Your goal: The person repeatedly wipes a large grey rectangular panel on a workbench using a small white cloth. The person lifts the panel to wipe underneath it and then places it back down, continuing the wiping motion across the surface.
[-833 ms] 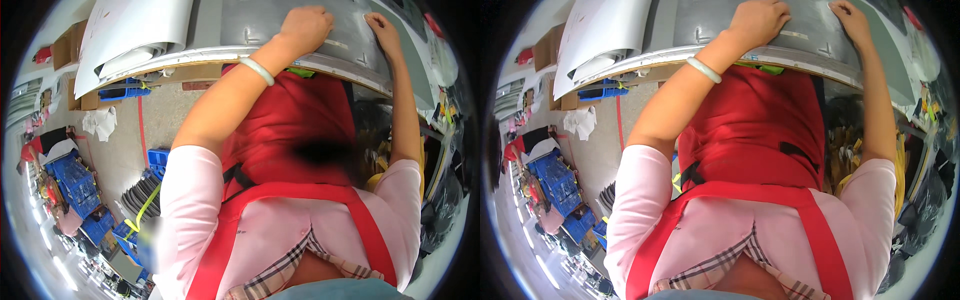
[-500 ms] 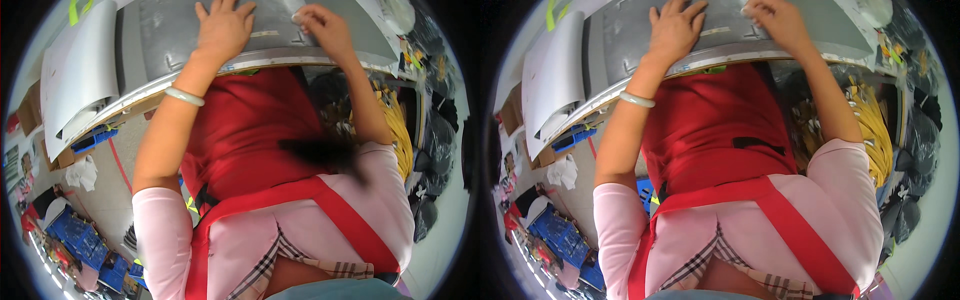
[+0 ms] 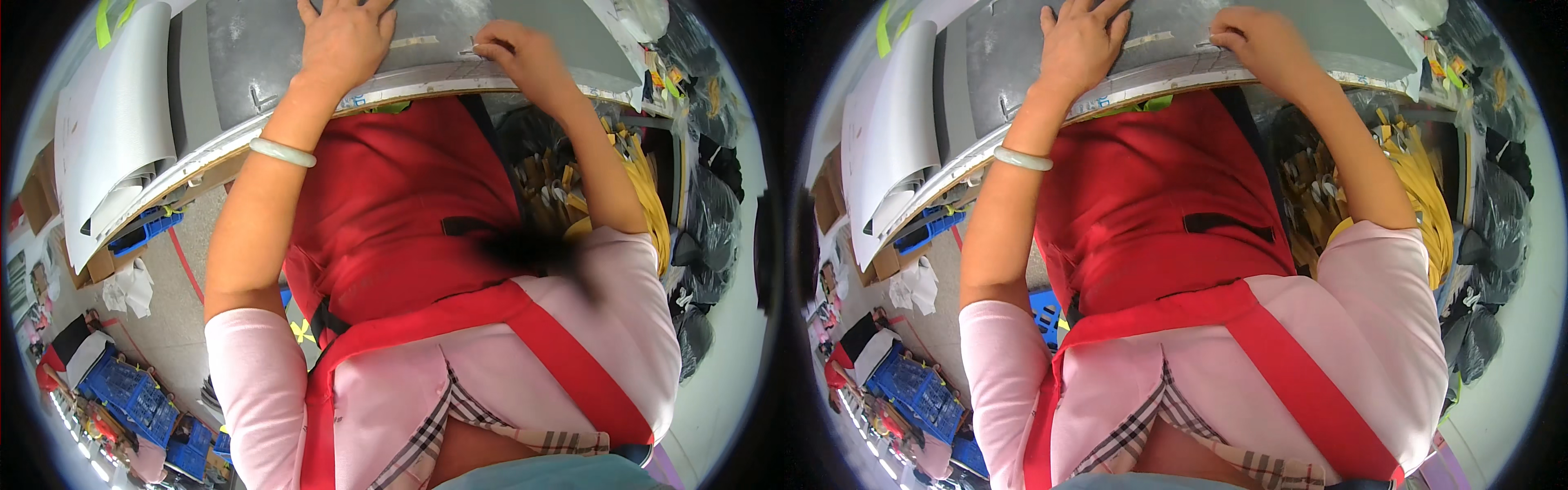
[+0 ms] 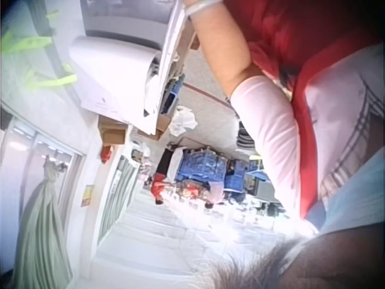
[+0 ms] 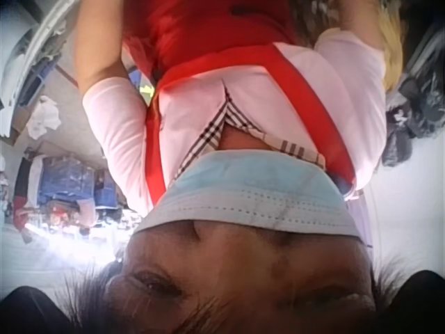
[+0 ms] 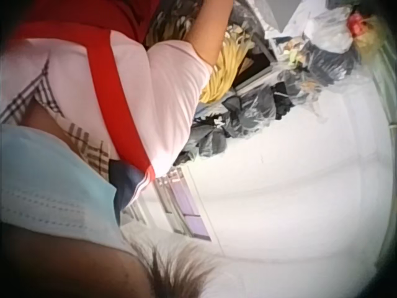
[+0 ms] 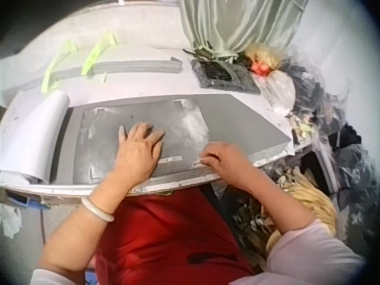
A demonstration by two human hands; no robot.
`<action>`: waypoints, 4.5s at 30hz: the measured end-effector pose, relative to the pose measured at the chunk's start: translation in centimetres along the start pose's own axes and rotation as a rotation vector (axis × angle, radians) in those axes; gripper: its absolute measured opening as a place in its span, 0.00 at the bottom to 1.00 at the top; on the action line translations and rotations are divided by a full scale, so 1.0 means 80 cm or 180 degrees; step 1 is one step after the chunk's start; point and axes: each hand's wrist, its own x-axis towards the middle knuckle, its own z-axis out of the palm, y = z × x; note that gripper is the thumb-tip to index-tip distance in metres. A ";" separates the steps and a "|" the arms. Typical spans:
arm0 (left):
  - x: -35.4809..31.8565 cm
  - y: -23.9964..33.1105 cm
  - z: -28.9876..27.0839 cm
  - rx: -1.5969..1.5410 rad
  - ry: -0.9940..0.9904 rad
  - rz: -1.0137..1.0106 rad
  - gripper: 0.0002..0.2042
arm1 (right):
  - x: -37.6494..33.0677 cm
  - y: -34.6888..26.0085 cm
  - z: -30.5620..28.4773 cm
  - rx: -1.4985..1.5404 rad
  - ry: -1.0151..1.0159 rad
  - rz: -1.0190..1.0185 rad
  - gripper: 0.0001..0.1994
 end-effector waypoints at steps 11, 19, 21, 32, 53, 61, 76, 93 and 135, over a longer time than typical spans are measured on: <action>0.000 0.001 0.000 -0.0064 0.0020 0.0041 0.16 | 0.011 0.014 0.001 0.0500 -0.0232 0.0595 0.07; -0.003 -0.004 0.005 0.0205 0.0366 0.0163 0.17 | 0.072 0.000 -0.018 0.1026 0.0326 0.0813 0.08; 0.000 -0.008 0.012 0.0092 0.0072 0.0106 0.18 | 0.108 0.022 -0.011 0.0686 0.0474 0.0715 0.09; -0.003 -0.003 0.009 0.0121 -0.0056 -0.0080 0.18 | 0.238 0.059 0.008 -0.0522 0.0693 -0.0546 0.09; -0.005 -0.008 0.014 0.0148 0.0039 -0.0100 0.18 | 0.275 0.052 -0.005 -0.0168 0.0028 0.0815 0.07; -0.006 -0.007 0.018 0.0192 0.0215 -0.0002 0.17 | 0.311 -0.053 0.075 0.1318 -0.0082 -0.0084 0.05; -0.004 -0.007 0.016 -0.0079 0.0180 -0.0058 0.22 | 0.385 -0.148 0.181 -0.1261 0.0317 -0.1967 0.06; -0.002 -0.009 0.023 -0.0066 0.0243 -0.0043 0.24 | 0.367 -0.155 0.165 0.1126 -0.0896 -0.0039 0.05; -0.001 -0.023 0.051 -0.0694 0.0799 -0.0141 0.18 | 0.159 -0.218 0.087 -0.0040 -0.0985 -0.0914 0.10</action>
